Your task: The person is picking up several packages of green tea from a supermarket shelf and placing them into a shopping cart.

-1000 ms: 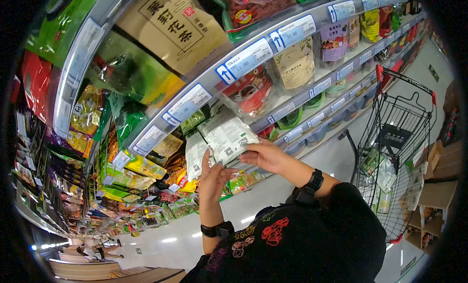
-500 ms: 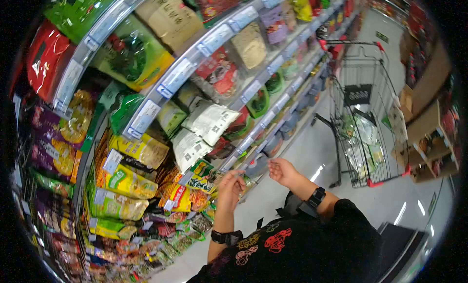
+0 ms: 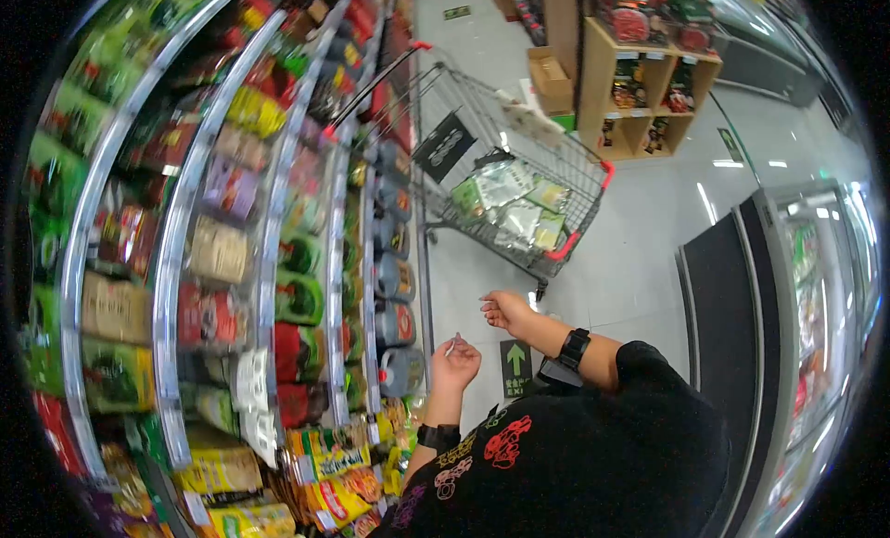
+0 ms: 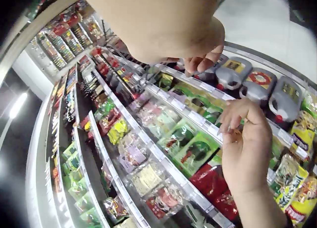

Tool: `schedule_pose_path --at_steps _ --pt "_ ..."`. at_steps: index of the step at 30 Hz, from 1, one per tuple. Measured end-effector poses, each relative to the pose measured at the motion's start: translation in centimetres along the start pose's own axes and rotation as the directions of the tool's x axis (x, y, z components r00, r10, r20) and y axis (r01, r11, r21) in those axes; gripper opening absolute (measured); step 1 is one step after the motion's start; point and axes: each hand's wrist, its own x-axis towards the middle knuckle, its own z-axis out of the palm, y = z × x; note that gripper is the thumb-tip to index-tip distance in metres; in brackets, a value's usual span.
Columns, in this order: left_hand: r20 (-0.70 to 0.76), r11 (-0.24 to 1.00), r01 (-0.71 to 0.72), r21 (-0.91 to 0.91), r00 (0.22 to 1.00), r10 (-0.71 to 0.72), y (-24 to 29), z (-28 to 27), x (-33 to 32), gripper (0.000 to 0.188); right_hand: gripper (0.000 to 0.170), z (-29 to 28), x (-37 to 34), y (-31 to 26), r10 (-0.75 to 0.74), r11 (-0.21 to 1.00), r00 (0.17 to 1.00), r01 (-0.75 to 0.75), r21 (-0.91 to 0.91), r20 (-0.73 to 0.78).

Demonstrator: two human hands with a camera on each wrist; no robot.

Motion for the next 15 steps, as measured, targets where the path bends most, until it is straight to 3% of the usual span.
schedule_pose_path --at_steps 3,9,15 --pt "0.023 0.992 -0.013 0.126 1.000 0.011 -1.8 5.4 3.7 0.012 0.013 -2.5 -0.3 -5.1 -0.184 0.983 0.983 0.184 -0.007 0.009" --pt "0.002 0.939 0.058 0.339 0.998 -0.063 -8.6 15.7 10.2 0.010 0.012 -9.5 0.2 -14.5 -0.263 0.955 0.960 0.273 0.117 -0.093" --pt "-0.021 0.879 0.164 0.449 0.985 -0.173 -13.4 20.3 15.3 0.010 0.015 -13.2 1.5 -19.4 -0.325 0.931 0.940 0.338 0.136 -0.106"
